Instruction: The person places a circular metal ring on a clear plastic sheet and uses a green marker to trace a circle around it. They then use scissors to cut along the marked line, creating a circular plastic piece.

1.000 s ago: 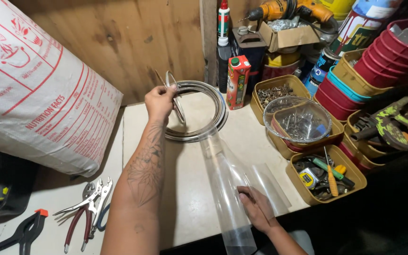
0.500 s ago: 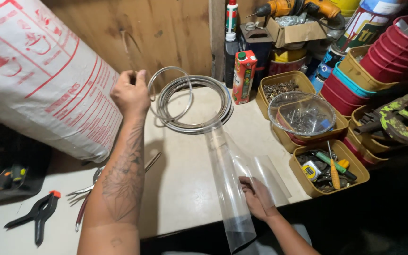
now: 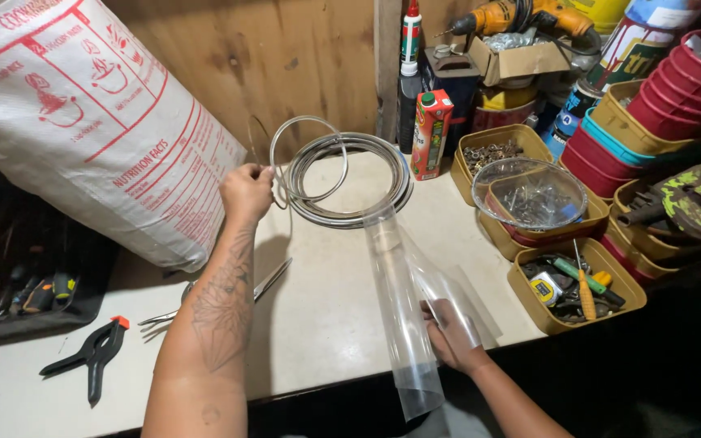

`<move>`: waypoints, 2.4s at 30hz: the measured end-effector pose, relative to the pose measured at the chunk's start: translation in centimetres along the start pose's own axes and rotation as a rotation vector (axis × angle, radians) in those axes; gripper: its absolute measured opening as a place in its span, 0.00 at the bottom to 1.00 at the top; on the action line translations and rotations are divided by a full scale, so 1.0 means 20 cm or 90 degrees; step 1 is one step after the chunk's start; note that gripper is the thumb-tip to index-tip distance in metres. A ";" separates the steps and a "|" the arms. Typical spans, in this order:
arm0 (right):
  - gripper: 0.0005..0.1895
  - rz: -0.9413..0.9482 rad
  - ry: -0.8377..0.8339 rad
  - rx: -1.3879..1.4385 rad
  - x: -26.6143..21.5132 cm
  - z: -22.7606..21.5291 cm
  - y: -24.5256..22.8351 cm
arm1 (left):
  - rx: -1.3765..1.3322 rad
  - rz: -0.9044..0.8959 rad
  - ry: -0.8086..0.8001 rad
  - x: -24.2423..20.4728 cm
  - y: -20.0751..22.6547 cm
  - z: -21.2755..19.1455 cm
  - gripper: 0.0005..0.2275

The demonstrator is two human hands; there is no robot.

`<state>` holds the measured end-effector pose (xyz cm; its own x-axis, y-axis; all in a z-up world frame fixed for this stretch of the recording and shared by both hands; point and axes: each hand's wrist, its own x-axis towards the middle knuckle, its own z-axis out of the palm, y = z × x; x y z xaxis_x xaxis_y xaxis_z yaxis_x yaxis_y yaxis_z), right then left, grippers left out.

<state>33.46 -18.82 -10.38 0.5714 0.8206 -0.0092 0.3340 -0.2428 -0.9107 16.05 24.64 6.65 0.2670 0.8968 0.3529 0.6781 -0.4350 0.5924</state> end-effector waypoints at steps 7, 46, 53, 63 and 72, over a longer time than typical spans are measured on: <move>0.16 -0.060 0.029 -0.110 0.01 0.01 0.01 | 0.007 0.153 -0.029 -0.03 0.15 0.08 0.11; 0.17 -0.208 0.037 -0.116 -0.02 0.01 -0.02 | 0.216 0.436 -0.007 -0.09 0.36 -0.09 0.06; 0.40 -0.120 -0.033 -0.290 0.04 0.06 -0.11 | -0.037 0.295 0.200 -0.30 0.21 -0.21 0.08; 0.36 0.046 -0.284 -0.698 -0.12 0.44 -0.53 | -0.934 -0.485 -0.261 -1.54 0.46 -0.01 0.06; 0.39 -0.196 -0.079 -0.499 0.02 0.21 -0.27 | -0.687 -0.407 -0.115 -1.56 0.00 0.28 0.07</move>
<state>28.72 -15.06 -7.27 0.2986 0.9486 0.1052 0.9100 -0.2497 -0.3310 11.59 -2.99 -8.42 0.2457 0.9321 -0.2661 -0.1579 0.3093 0.9378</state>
